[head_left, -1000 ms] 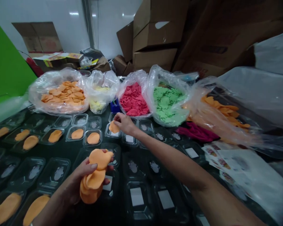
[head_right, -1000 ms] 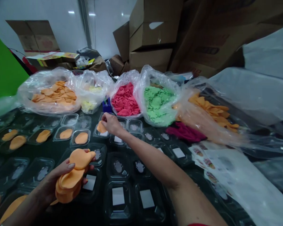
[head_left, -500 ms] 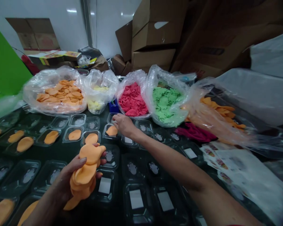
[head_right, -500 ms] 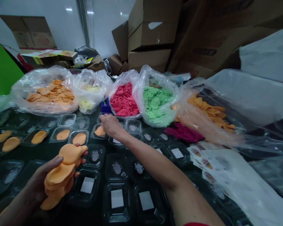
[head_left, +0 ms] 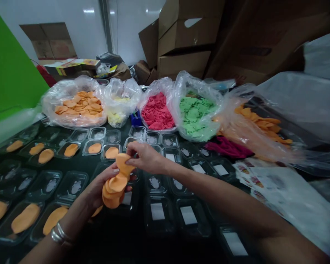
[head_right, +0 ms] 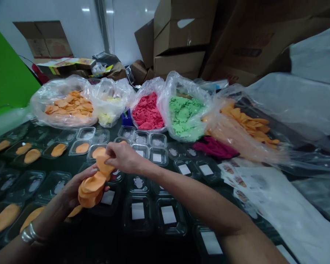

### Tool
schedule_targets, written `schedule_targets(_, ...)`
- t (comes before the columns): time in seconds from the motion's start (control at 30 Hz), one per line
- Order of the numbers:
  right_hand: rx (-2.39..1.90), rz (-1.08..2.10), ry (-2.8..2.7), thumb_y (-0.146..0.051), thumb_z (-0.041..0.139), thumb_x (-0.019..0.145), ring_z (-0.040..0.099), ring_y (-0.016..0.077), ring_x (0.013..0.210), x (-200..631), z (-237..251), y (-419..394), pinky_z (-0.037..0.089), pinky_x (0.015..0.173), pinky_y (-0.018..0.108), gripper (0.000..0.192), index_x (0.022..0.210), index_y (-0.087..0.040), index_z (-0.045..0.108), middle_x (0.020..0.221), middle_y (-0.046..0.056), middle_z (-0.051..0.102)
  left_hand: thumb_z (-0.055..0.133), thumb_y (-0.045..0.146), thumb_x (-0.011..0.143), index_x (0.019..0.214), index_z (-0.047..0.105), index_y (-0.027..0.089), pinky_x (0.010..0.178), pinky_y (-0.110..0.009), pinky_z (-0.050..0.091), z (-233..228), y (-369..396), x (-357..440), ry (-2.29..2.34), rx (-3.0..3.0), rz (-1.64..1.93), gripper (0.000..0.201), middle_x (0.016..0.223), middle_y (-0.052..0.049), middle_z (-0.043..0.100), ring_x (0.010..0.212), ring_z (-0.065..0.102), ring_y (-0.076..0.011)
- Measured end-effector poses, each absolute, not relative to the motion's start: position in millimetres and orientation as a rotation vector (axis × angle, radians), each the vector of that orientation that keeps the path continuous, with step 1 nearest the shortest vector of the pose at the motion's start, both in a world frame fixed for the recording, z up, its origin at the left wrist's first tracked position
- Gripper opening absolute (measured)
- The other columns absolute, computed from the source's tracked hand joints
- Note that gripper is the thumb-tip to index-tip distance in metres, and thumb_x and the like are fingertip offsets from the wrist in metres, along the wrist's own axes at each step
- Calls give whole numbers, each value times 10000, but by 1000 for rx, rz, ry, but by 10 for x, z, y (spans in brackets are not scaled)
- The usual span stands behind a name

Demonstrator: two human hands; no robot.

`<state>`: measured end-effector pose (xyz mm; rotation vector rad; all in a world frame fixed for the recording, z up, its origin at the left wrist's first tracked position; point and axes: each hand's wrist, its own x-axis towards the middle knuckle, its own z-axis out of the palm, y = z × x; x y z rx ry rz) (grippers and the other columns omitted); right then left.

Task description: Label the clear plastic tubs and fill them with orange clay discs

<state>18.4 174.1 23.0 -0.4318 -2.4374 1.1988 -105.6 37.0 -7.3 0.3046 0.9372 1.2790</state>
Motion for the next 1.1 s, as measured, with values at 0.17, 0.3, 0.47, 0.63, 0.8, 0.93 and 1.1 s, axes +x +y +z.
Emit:
schedule_targets(0.17, -517, 1301, -2241, -98, 615, 758, 516, 120, 686, 230, 117, 1943, 389, 604, 216, 110, 843, -143, 561, 745, -29, 551, 654, 168, 749, 1104, 568, 175, 645, -361, 597, -63, 157, -1015, 960, 252, 1297, 365, 1131, -90, 656, 911, 686, -284)
schedule_targets(0.3, -572, 1368, -2238, -82, 592, 775, 535, 122, 693, 142, -42, 2004, 402, 622, 223, 98, 854, -137, 575, 743, -22, 570, 606, 120, 766, 1221, 525, 177, 673, -352, 600, -18, -64, -1090, 1012, 117, 1386, 466, 1207, -110, 632, 1002, 664, -300)
schedule_targets(0.47, -591, 1502, -2334, -15, 649, 690, 515, 115, 625, -49, -308, 1892, 373, 593, 222, 144, 712, -140, 581, 644, -41, 549, 533, 62, 787, 1273, 466, 129, 703, -349, 601, -30, -138, -1131, 1097, -45, 1435, 495, 1100, -159, 675, 971, 683, -298)
schedule_targets(0.63, -486, 1760, -2312, -108, 661, 717, 542, 126, 684, 12, -226, 1894, 418, 632, 229, 131, 838, -130, 616, 731, -17, 586, 556, 70, 768, 1279, 452, 140, 722, -348, 596, -94, -105, -1152, 1004, -32, 1432, 526, 1052, -147, 687, 902, 701, -280)
schedule_targets(0.8, -342, 1886, -2291, -183, 662, 720, 506, 119, 660, 157, -21, 1838, 400, 599, 222, 135, 823, -136, 590, 723, -24, 549, 596, 109, 761, 1306, 462, 183, 684, -335, 597, -124, -82, -1137, 936, 70, 1393, 566, 1053, -104, 684, 846, 702, -246)
schedule_targets(0.93, -304, 1810, -2330, -114, 606, 740, 478, 110, 658, 215, 19, 1802, 384, 605, 217, 80, 793, -146, 555, 709, -37, 506, 628, 110, 738, 1320, 441, 167, 687, -346, 596, -154, -103, -1116, 936, 83, 1383, 614, 1003, -107, 692, 842, 700, -257)
schedule_targets(1.1, -415, 1590, -2439, -84, 594, 790, 480, 110, 652, 203, -16, 1831, 387, 591, 211, 95, 813, -148, 527, 716, -37, 502, 609, 78, 748, 1334, 412, 203, 671, -340, 600, -128, -191, -1153, 1009, 7, 1437, 631, 1021, -99, 690, 833, 705, -240)
